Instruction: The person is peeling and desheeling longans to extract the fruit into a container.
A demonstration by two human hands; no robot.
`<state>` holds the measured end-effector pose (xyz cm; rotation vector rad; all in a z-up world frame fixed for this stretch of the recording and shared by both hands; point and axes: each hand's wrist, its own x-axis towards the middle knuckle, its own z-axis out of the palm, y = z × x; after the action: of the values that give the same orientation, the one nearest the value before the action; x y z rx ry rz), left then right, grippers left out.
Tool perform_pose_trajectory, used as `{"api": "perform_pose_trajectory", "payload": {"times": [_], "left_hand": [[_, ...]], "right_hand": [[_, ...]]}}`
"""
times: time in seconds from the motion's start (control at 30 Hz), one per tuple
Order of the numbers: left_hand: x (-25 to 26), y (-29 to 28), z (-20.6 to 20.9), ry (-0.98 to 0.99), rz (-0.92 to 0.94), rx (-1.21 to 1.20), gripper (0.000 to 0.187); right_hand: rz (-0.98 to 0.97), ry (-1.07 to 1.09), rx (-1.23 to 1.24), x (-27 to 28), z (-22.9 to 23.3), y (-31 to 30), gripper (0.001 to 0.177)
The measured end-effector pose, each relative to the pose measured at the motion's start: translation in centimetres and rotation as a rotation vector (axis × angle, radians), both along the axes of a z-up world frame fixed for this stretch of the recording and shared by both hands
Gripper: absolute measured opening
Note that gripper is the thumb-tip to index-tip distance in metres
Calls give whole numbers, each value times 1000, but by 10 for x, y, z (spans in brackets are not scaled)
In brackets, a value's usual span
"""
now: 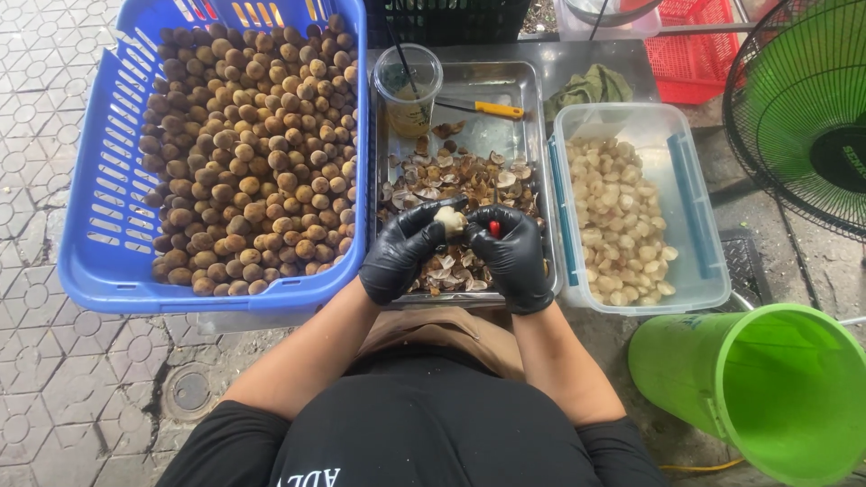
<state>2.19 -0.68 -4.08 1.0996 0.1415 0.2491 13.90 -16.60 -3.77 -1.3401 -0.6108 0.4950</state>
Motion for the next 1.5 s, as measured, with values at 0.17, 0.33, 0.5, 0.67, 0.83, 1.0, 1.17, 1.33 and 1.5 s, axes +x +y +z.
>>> {"api": "perform_pose_trajectory", "payload": {"times": [0.17, 0.33, 0.5, 0.67, 0.83, 1.0, 1.17, 1.33, 1.5], "left_hand": [[7, -3, 5, 145, -33, -275, 49], [7, 0, 14, 34, 142, 241, 48], [12, 12, -6, 35, 49, 284, 47], [14, 6, -7, 58, -78, -146, 44], [23, -4, 3, 131, -87, -310, 46], [39, -9, -17, 88, -12, -216, 45], [51, -22, 6, 142, -25, 129, 48], [67, -39, 10, 123, -55, 268, 48], [84, -61, 18, 86, -114, 194, 43]], "right_hand": [[40, 358, 89, 6, -13, 3, 8], [-130, -55, -83, -6, 7, 6, 3], [-146, -461, -112, -13, 23, 3, 8], [5, 137, 79, 7, -8, -13, 8], [-23, 448, 184, 24, -20, -27, 12], [-62, 439, 234, 45, -33, -50, 12], [-66, -65, -150, 62, -34, -76, 26], [29, -298, -193, 38, -4, -100, 48], [66, 61, -91, 35, 8, -108, 51]]}}
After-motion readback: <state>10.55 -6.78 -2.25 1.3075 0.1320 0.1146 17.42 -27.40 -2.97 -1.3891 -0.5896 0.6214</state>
